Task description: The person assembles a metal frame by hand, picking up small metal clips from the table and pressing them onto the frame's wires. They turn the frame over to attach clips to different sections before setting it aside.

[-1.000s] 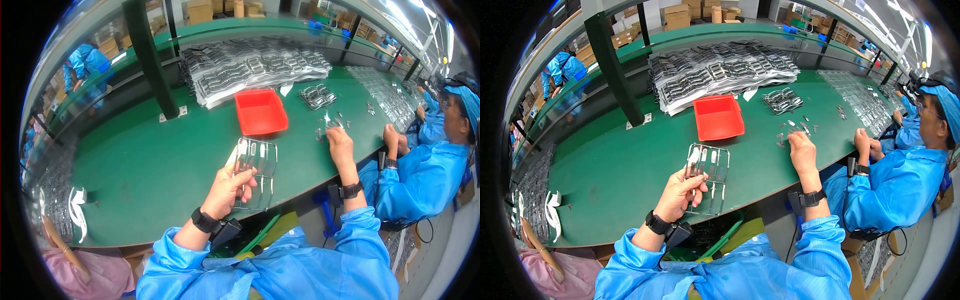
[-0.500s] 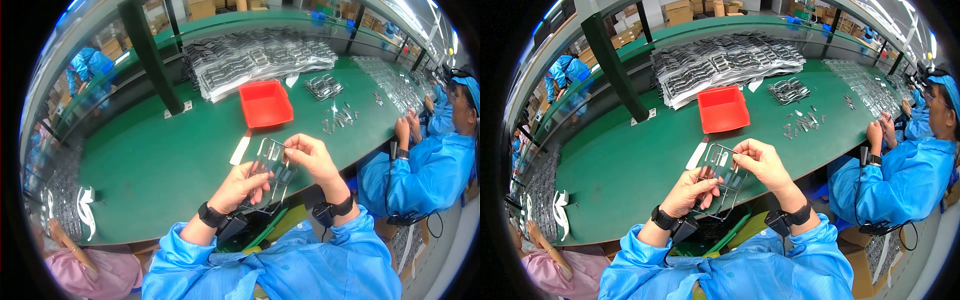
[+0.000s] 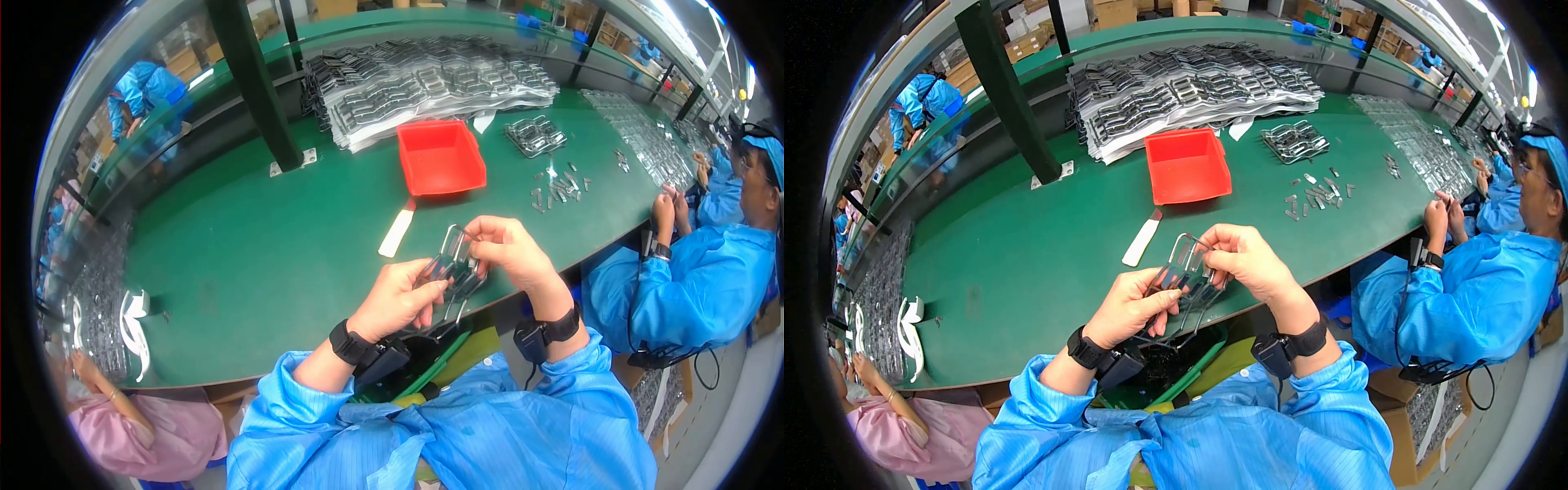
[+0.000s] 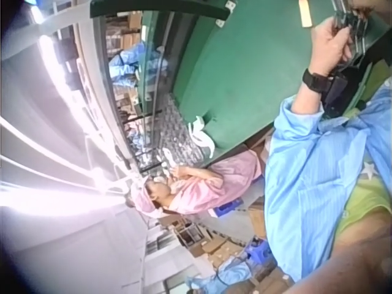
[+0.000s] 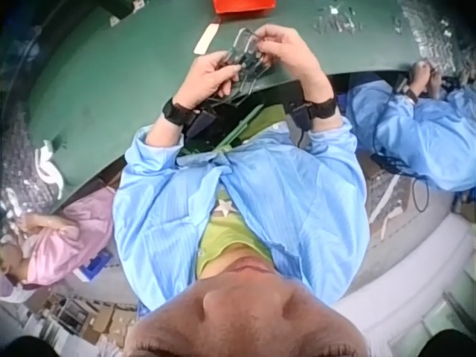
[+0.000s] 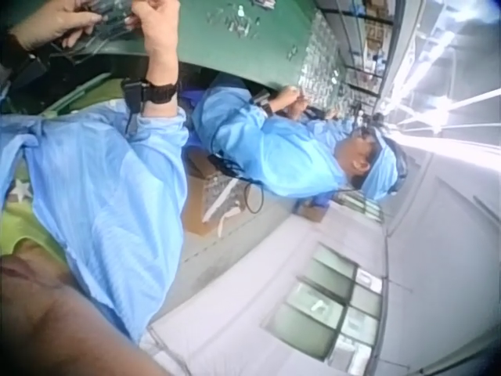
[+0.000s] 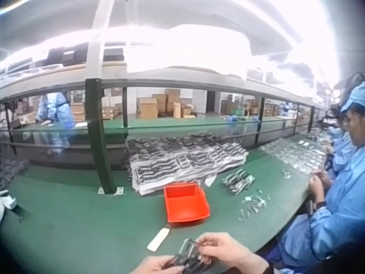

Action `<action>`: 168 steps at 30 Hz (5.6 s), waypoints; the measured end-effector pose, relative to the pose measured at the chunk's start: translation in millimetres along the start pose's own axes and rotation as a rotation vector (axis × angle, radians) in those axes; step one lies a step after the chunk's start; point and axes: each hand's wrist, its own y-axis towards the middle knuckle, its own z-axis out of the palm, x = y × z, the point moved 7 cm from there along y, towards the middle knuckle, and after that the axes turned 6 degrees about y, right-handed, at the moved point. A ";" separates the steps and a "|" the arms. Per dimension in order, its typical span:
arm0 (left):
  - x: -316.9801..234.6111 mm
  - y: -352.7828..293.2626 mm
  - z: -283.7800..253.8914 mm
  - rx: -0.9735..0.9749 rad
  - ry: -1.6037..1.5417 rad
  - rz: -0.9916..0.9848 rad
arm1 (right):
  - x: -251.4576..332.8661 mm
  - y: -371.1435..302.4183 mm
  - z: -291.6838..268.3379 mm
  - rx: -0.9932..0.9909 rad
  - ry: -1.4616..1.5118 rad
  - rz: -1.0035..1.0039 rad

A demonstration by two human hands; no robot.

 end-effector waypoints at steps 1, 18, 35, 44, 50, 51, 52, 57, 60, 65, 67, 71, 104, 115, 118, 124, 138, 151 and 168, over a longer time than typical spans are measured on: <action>2.2 0.1 1.3 0.018 -0.003 -0.026 | -5.9 0.2 1.8 0.052 0.004 0.067; -5.4 -0.1 -3.7 0.169 -0.536 -0.097 | -16.0 -2.2 9.4 0.131 0.658 -0.258; -13.3 -2.9 -9.0 -0.025 -0.398 0.055 | -26.8 -5.2 22.5 0.007 0.999 -0.172; -7.0 -0.6 -33.7 -0.337 -0.374 0.177 | -8.8 -16.6 33.0 -0.201 0.333 -0.259; -13.4 -0.7 -26.5 -0.294 -0.295 0.207 | -8.8 -12.2 49.5 -0.168 0.239 -0.278; -12.5 -1.1 -26.6 -0.299 -0.297 0.205 | -9.1 -11.6 51.8 -0.161 0.245 -0.284; -14.1 -1.9 -26.7 -0.297 -0.290 0.237 | -10.2 -10.9 53.5 -0.158 0.245 -0.280; -18.5 -4.1 -25.6 -0.312 -0.290 0.333 | -14.7 -9.5 56.7 -0.156 0.362 -0.278; -13.3 -2.9 -26.5 -0.332 -0.282 0.359 | -17.8 -9.1 58.0 -0.169 0.443 -0.260; -16.5 -6.7 -26.5 -0.427 -0.164 0.391 | -14.0 -9.1 57.5 -0.208 0.257 -0.263; -13.5 -6.5 -26.9 -0.454 -0.084 0.389 | -11.2 -9.5 56.8 -0.226 0.121 -0.273; -16.4 -8.2 -27.5 -0.508 0.071 0.442 | -15.0 -9.3 51.5 -0.254 0.114 -0.235; -7.2 0.4 -24.9 -0.214 -0.394 0.152 | -5.5 -13.0 41.4 -0.150 0.089 -0.297; -4.8 0.3 -25.2 -0.225 -0.401 0.158 | -3.7 -15.0 46.9 -0.209 0.042 -0.300; -5.0 0.2 -24.3 -0.232 -0.388 0.186 | 0.0 -16.2 49.4 -0.207 -0.055 -0.337; -3.8 -0.3 -27.9 -0.252 -0.388 0.161 | -10.6 -13.0 46.1 -0.223 0.007 -0.279; -8.6 -6.3 -24.1 -0.282 -0.258 0.119 | 3.0 -25.1 -70.4 -0.569 -0.184 -0.427; -5.5 3.9 -15.4 -0.162 -0.326 0.064 | 13.2 -28.3 -156.0 -0.942 -0.947 -0.430; -4.6 -0.8 -14.0 -0.114 -0.325 0.056 | 18.8 -33.8 -133.2 -0.833 -1.184 -0.636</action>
